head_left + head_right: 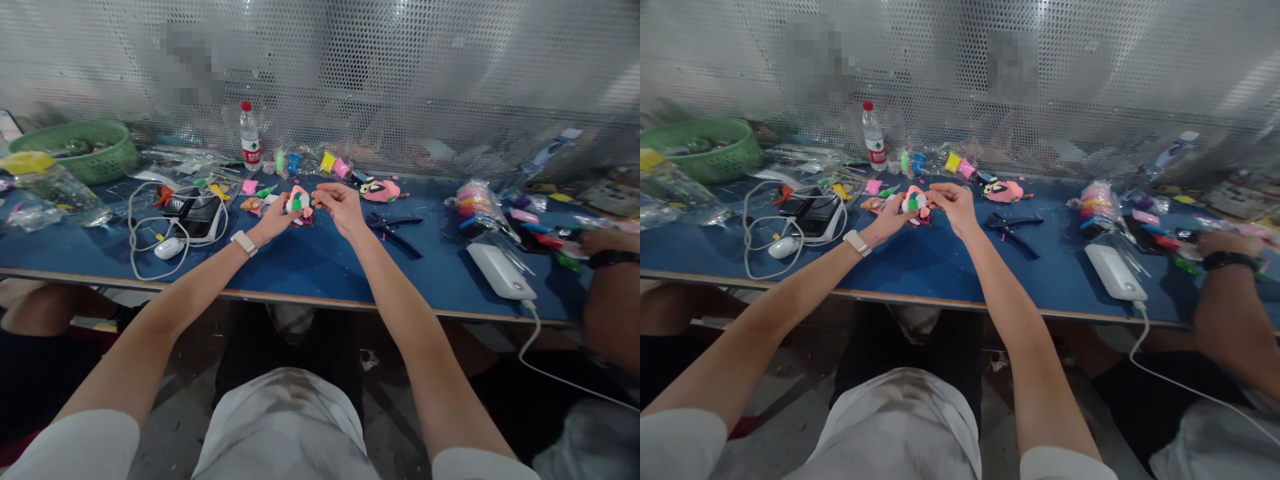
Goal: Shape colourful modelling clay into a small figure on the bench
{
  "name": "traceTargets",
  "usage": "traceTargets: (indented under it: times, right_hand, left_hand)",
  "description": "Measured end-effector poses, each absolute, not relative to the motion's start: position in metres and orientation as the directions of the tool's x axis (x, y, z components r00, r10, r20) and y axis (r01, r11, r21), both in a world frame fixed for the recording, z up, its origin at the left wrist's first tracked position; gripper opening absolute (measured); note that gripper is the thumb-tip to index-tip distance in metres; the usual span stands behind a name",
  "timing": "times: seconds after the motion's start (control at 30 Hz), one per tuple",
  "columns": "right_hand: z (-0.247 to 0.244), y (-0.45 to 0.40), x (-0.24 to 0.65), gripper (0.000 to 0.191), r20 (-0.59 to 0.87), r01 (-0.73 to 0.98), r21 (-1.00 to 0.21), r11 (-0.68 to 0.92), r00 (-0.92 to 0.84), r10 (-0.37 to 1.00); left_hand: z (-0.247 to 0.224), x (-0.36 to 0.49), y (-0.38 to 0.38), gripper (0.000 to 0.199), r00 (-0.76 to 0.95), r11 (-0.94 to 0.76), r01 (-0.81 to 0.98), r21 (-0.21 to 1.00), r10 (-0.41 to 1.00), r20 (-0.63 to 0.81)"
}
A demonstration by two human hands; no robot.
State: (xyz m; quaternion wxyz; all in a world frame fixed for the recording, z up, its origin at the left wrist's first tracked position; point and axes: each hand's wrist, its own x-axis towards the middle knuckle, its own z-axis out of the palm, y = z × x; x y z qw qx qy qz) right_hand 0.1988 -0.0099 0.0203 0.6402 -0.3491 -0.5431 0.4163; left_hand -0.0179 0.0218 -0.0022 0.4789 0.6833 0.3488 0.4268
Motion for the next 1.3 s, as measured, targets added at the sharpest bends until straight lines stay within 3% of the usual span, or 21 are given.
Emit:
traceTargets:
  times: [0.27,0.5,0.7,1.07,1.3]
  right_hand:
    - [0.015,-0.006,0.203,0.062,0.383,-0.105,-0.918,0.382,0.006,0.924]
    - [0.013,-0.004,0.201,0.052,0.370,-0.072,-0.924,0.376,0.080,0.926]
    - [0.017,-0.008,0.201,0.068,0.392,-0.033,-0.917,0.397,0.108,0.914]
    - [0.019,-0.012,0.195,0.072,0.400,-0.073,-0.911,0.407,0.095,0.912]
    - [0.023,-0.012,0.196,0.054,0.392,-0.017,-0.918,0.397,0.120,0.912]
  left_hand:
    - [-0.003,-0.018,0.025,0.031,0.362,-0.314,0.099,0.944,0.895,0.260]
    - [-0.006,-0.020,0.028,0.033,0.358,-0.346,0.110,0.932,0.888,0.288]
    - [-0.004,-0.019,0.028,0.034,0.352,-0.310,0.097,0.946,0.900,0.259]
    - [-0.005,-0.021,0.032,0.039,0.350,-0.304,0.050,0.951,0.897,0.268]
    - [-0.001,-0.020,0.029,0.037,0.349,-0.300,0.056,0.952,0.900,0.263]
